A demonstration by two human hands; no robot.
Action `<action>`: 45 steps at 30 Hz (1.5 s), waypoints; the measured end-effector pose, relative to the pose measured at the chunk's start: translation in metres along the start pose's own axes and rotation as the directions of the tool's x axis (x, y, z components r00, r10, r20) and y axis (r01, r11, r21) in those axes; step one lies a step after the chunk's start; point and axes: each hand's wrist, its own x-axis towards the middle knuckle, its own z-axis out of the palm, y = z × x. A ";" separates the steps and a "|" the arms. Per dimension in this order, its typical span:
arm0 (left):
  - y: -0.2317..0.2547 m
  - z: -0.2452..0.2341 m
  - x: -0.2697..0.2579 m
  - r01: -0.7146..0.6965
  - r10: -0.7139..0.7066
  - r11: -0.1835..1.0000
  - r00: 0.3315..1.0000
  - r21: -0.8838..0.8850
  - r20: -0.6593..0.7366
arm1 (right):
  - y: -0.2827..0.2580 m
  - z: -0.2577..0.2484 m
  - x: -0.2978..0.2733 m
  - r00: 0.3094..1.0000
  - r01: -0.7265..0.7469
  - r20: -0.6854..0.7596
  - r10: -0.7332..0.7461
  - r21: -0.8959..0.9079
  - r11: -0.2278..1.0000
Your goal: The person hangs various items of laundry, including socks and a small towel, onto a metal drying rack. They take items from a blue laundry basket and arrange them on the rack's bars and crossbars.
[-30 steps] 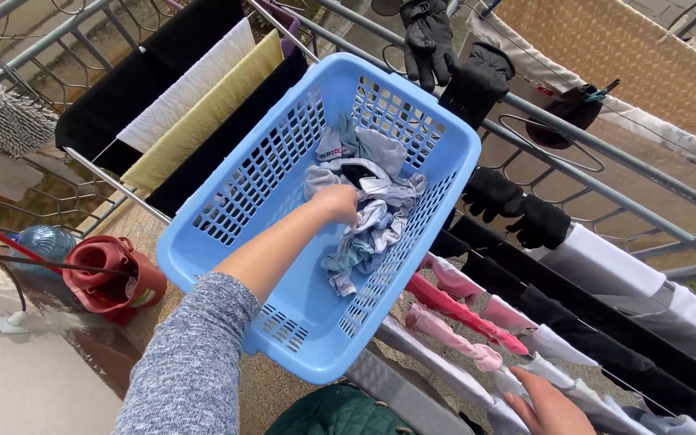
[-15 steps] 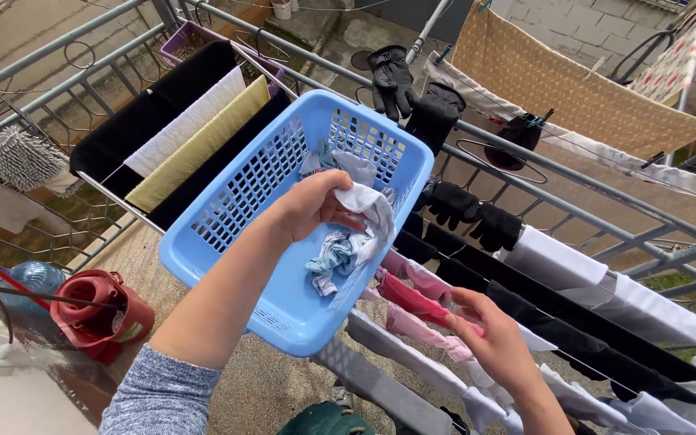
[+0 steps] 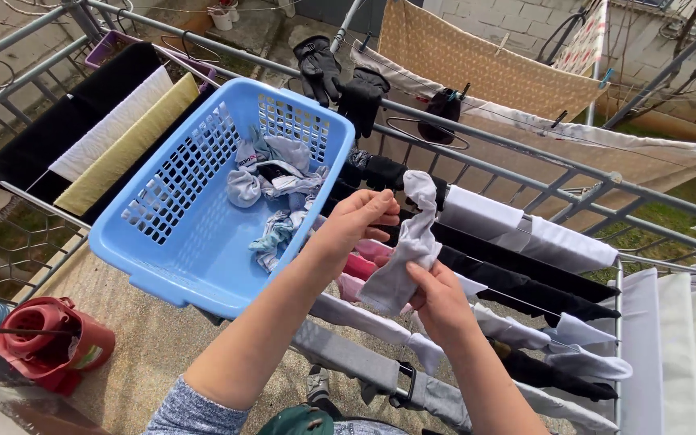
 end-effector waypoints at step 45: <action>-0.180 0.022 -0.020 0.177 -0.175 0.984 0.959 -0.011 -0.225 | 0.036 -0.101 -0.003 0.979 -0.174 -0.098 0.182 0.083 0.981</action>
